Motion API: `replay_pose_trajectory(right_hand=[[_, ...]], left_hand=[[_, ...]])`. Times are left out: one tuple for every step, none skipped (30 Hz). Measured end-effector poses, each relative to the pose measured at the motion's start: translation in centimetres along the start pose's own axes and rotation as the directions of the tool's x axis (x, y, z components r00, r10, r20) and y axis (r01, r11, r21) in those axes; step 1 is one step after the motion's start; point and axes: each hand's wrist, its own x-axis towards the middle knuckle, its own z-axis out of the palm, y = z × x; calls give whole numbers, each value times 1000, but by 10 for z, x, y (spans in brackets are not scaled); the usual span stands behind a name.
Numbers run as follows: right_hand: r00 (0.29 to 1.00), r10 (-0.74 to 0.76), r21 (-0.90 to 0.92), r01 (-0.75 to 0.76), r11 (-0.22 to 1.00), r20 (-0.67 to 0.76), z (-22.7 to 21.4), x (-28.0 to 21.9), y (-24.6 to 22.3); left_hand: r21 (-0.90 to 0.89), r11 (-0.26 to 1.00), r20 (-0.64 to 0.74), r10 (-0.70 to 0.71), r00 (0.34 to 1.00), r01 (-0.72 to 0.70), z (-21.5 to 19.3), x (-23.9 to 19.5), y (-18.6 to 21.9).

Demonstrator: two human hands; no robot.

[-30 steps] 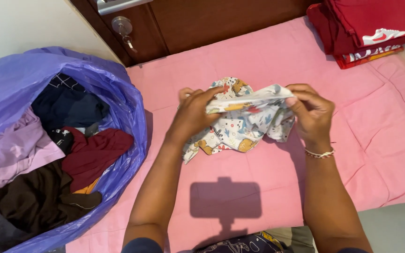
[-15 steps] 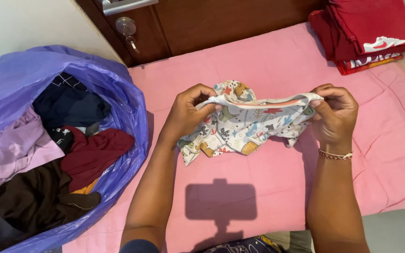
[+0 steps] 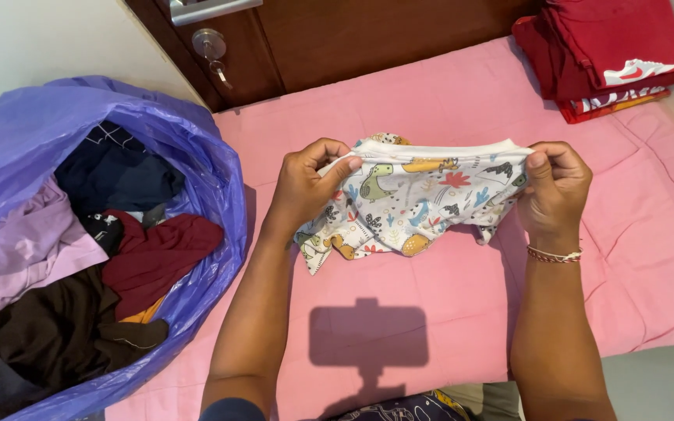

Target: Folding a red t-shirt and a patterned baby shirt on a flat surface.

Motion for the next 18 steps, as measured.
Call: replay_pose_trajectory(right_hand=[[1000, -2, 1, 2, 1000, -4, 2, -1, -2], [1000, -25, -73, 25, 997, 0, 3, -1, -4], [999, -47, -147, 47, 988, 6, 4, -2, -7], [999, -48, -146, 48, 988, 2, 7, -3, -11], [997, -67, -211, 73, 975, 34, 10, -3, -16], [994, -84, -274, 99, 956, 67, 12, -4, -21], [994, -85, -274, 100, 957, 65, 16, -4, -26], [989, -36, -207, 66, 976, 145, 19, -3, -30], [974, 9, -145, 25, 989, 228, 21, -4, -36], [974, 9, -147, 25, 989, 226, 19, -5, -41], [917, 156, -219, -78, 973, 367, 17, -4, -46], [820, 303, -304, -166, 938, 486, 15, -4, -52], [822, 297, -304, -159, 939, 487, 14, -3, -54], [789, 358, -417, -143, 898, 499, 12, -1, -57], [759, 422, -523, -126, 843, 497, 9, -2, -60], [764, 417, -521, -124, 844, 493, 4, 6, -51], [856, 280, -559, 12, 829, 433, -1, 12, -43], [918, 127, -604, 139, 785, 377, -6, 18, -34]], left_hand=[[1, 1000, 3, 2, 1000, -2, -1, 0, 0], [66, 998, 17, 18, 1000, -19, -2, 0, 1], [130, 991, 31, 33, 999, -37, -3, -1, 1], [132, 991, 33, 34, 999, -39, -4, -1, -2], [197, 977, 23, 74, 997, -77, -4, 0, -4], [261, 959, 15, 114, 993, -114, -4, 0, -7], [262, 958, 17, 116, 993, -116, -5, 2, -12], [289, 943, -23, 177, 984, -163, -7, 3, -18], [315, 926, -61, 237, 969, -207, -6, 4, -24], [314, 927, -59, 238, 970, -208, -8, 6, -26], [330, 924, -46, 221, 974, -194, -9, 6, -27], [346, 921, -33, 205, 978, -181, -10, 6, -28], [345, 920, -35, 212, 977, -187, -6, 3, -21], [333, 924, -19, 204, 979, -186, -2, 1, -15], [322, 928, 3, 194, 981, -185, 3, -3, -8], [323, 927, 8, 201, 980, -192, 8, 0, -11], [295, 937, 16, 192, 981, -188, 13, 3, -13], [267, 946, 24, 182, 983, -182, 19, 6, -15]])
